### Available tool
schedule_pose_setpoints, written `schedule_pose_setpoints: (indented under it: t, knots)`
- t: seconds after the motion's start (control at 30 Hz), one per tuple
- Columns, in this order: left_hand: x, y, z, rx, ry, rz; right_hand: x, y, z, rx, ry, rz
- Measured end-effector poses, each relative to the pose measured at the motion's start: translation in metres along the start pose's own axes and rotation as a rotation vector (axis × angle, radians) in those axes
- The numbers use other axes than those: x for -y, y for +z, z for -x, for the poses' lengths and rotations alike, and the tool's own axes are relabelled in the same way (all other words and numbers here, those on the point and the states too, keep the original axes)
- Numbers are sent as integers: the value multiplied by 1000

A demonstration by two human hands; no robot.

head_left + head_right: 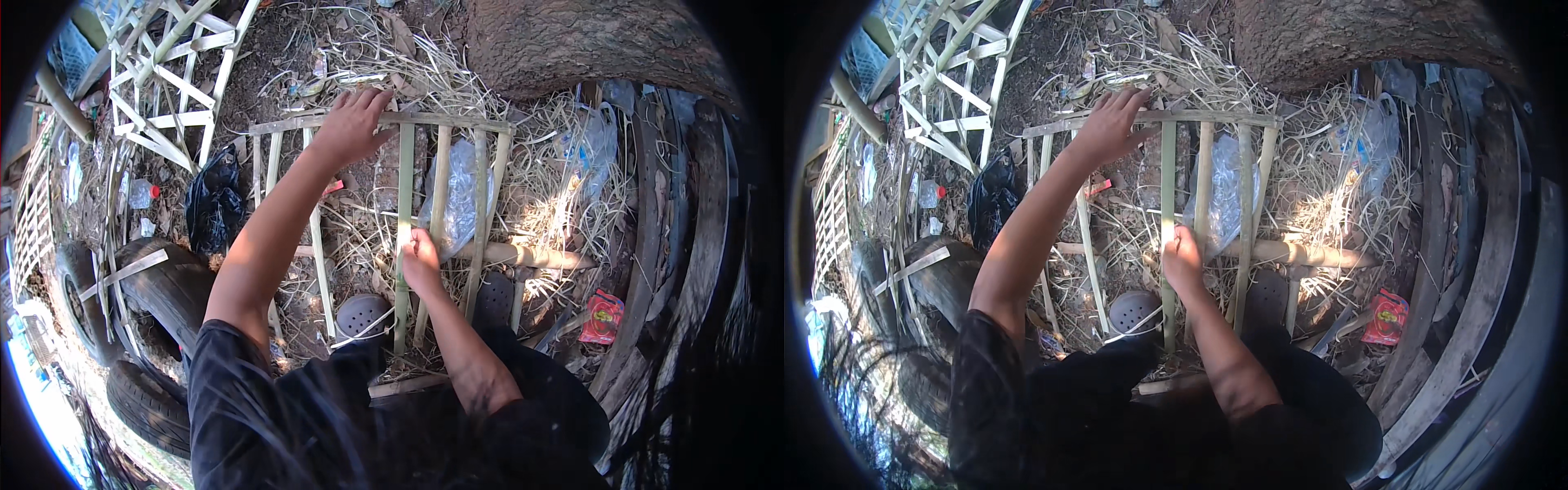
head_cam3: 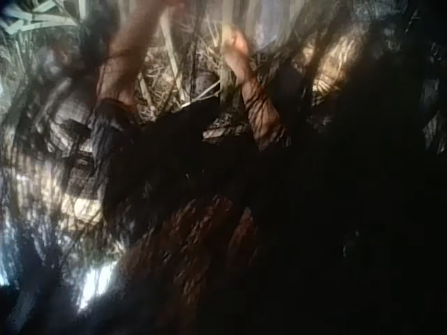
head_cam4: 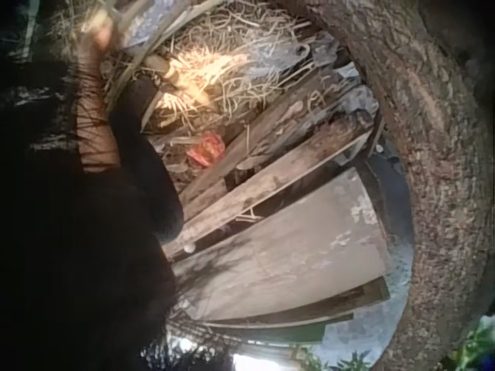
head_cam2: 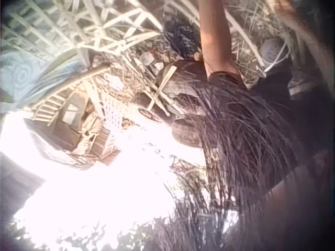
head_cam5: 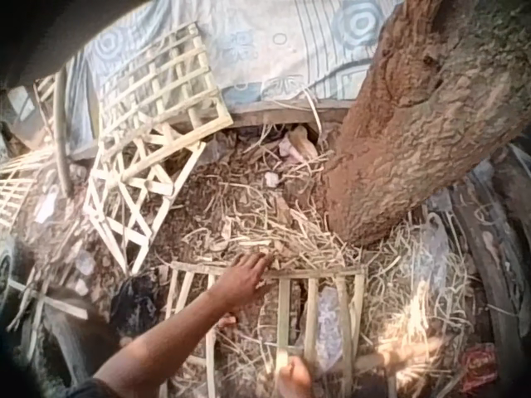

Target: The person constructs a bamboo frame by tying slats together with wire and using a hammer, then uses a machete to shave and trim a bamboo slat while sitting on the ground.

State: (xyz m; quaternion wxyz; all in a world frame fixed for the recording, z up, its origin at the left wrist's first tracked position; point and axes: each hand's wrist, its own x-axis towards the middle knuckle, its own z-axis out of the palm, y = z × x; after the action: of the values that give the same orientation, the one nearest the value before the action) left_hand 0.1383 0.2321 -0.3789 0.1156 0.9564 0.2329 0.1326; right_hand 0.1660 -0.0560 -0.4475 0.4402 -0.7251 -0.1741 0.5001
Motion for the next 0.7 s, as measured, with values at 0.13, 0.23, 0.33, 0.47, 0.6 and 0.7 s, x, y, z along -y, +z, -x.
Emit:
schedule_pose_setpoints:
  t: [0.13, 0.23, 0.33, 0.47, 0.6, 0.7]
  knots:
    - [-1, 25, -10, 437, -157, 160, 23, -7, 12, 39, 34, -36]
    - [-10, 33, 1, 303, -144, 169, 2, -15, 14, 28, 83, -53]
    - [-7, 30, 2, 454, -244, 174, 4, -24, 17, 69, 135, 37]
    - [-5, 39, 20, 332, -198, 231, 28, -24, 29, 101, 70, 189]
    - [-7, 39, 23, 320, -214, 247, 22, -17, 30, 90, 143, 83]
    - [-16, 33, 21, 338, -227, 231, 12, -13, 31, 100, 157, 17]
